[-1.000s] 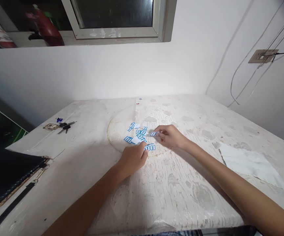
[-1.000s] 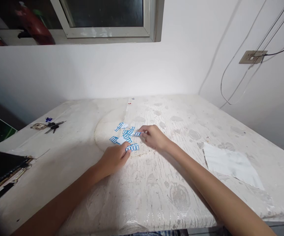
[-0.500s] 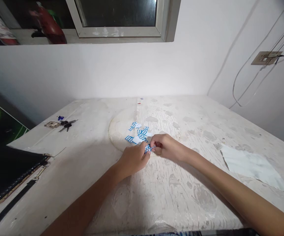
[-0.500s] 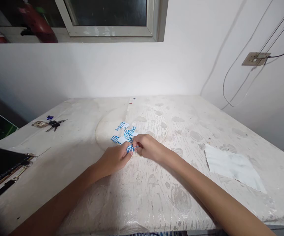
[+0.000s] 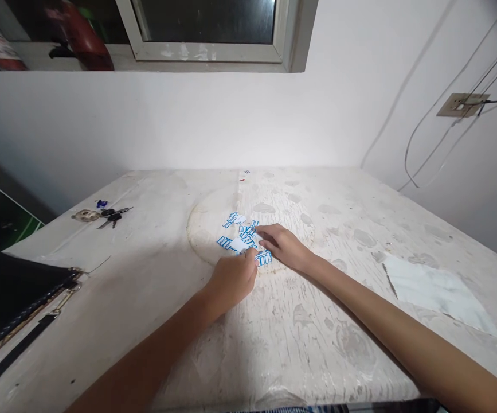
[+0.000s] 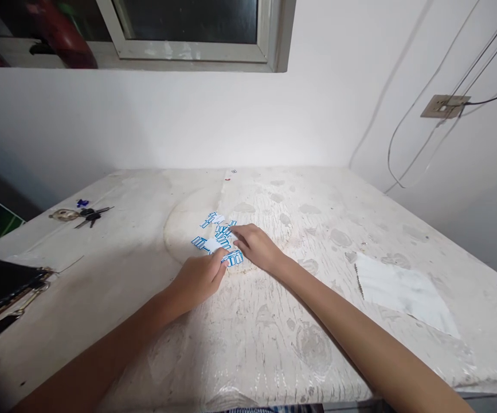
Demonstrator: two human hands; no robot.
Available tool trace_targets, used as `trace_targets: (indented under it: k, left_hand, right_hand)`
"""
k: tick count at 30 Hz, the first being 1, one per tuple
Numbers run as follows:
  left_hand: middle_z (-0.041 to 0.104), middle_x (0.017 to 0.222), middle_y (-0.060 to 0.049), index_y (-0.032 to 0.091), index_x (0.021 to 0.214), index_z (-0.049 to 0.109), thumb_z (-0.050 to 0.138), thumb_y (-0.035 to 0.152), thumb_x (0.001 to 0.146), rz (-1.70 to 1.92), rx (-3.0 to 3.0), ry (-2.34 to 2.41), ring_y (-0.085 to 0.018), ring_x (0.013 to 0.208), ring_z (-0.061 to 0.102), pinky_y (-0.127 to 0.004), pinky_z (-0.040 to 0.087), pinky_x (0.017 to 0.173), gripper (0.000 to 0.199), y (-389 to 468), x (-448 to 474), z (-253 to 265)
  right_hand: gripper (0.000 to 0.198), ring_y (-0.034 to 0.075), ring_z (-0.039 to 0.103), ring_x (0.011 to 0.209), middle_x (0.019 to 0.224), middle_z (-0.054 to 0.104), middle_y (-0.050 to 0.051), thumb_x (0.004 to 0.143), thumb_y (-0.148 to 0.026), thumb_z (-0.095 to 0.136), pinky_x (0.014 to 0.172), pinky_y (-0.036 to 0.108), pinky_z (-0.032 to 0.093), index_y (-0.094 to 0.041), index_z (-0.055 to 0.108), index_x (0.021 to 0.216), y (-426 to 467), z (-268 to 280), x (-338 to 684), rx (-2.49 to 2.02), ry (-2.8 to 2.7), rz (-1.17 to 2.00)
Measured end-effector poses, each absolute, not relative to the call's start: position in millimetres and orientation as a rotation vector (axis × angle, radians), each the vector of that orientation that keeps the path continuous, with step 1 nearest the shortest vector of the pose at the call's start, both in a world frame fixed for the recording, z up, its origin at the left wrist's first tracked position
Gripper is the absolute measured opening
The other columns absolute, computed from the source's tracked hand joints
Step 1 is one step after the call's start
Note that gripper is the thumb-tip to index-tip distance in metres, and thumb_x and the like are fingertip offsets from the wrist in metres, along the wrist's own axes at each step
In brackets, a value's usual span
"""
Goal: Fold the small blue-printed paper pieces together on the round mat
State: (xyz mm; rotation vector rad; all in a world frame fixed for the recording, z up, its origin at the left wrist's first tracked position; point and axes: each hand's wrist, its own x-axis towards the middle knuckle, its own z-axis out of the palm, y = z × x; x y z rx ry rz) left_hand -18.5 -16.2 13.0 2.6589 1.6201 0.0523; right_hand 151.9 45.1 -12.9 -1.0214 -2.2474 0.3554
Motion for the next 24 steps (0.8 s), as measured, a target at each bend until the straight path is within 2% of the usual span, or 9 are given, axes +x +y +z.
trace_targets:
  k: [3, 7, 13, 16, 21, 24]
  left_hand:
    - [0.062, 0.074, -0.006, 0.015, 0.105, 0.043, 0.021, 0.025, 0.090, 0.033, 2.656, 1.620, -0.018, 0.062, 0.059, -0.027, 0.037, 0.054, 0.028, -17, -18, 15]
    - [0.062, 0.074, -0.006, 0.015, 0.101, 0.044, 0.021, 0.026, 0.090, 0.028, 2.632, 1.638, -0.018, 0.063, 0.059, -0.027, 0.038, 0.055, 0.028, -17, -17, 15]
    - [0.061, 0.070, -0.005, 0.015, 0.099, 0.044, 0.022, 0.025, 0.090, 0.043, 2.665, 1.617, -0.017, 0.058, 0.057, -0.026, 0.034, 0.051, 0.026, -15, -19, 13]
    - [0.060, 0.068, -0.005, 0.014, 0.098, 0.044, 0.022, 0.024, 0.090, 0.044, 2.689, 1.607, -0.017, 0.057, 0.057, -0.026, 0.032, 0.050, 0.025, -15, -19, 13]
    - [0.060, 0.066, -0.005, 0.014, 0.097, 0.044, 0.021, 0.023, 0.090, 0.050, 2.726, 1.595, -0.018, 0.056, 0.057, -0.026, 0.030, 0.047, 0.026, -16, -19, 13]
    - [0.060, 0.068, -0.005, 0.014, 0.097, 0.045, 0.021, 0.023, 0.090, 0.050, 2.731, 1.605, -0.019, 0.058, 0.058, -0.026, 0.030, 0.047, 0.026, -16, -19, 11]
  right_hand:
    - [0.032, 0.019, 0.053, 0.090, 0.094, 0.060, 0.009, 0.084, -0.018, 0.047, 0.079, 0.033, 0.044, -0.017, 0.050, 0.116, 47, -13, 146, -1.085, -2.229, 0.298]
    - [0.032, 0.019, 0.054, 0.084, 0.092, 0.059, 0.011, 0.088, -0.017, 0.038, 0.073, 0.031, 0.045, -0.013, 0.047, 0.118, 45, -5, 146, -1.086, -2.357, 0.148]
    - [0.031, 0.021, 0.051, 0.085, 0.089, 0.059, 0.011, 0.090, -0.020, 0.034, 0.074, 0.035, 0.043, -0.013, 0.046, 0.118, 43, -6, 158, -1.040, -2.462, -0.099]
    - [0.029, 0.021, 0.050, 0.084, 0.087, 0.058, 0.010, 0.089, -0.016, 0.034, 0.073, 0.035, 0.043, -0.013, 0.053, 0.110, 44, -10, 160, -1.067, -2.441, -0.100]
    - [0.023, 0.022, 0.050, 0.092, 0.098, 0.055, 0.012, 0.087, -0.020, 0.041, 0.080, 0.037, 0.042, -0.013, 0.058, 0.101, 46, -10, 160, -1.051, -2.378, -0.003]
    - [0.023, 0.021, 0.050, 0.089, 0.092, 0.056, 0.011, 0.089, -0.020, 0.038, 0.077, 0.034, 0.043, -0.013, 0.058, 0.100, 45, -6, 161, -1.035, -2.428, 0.016]
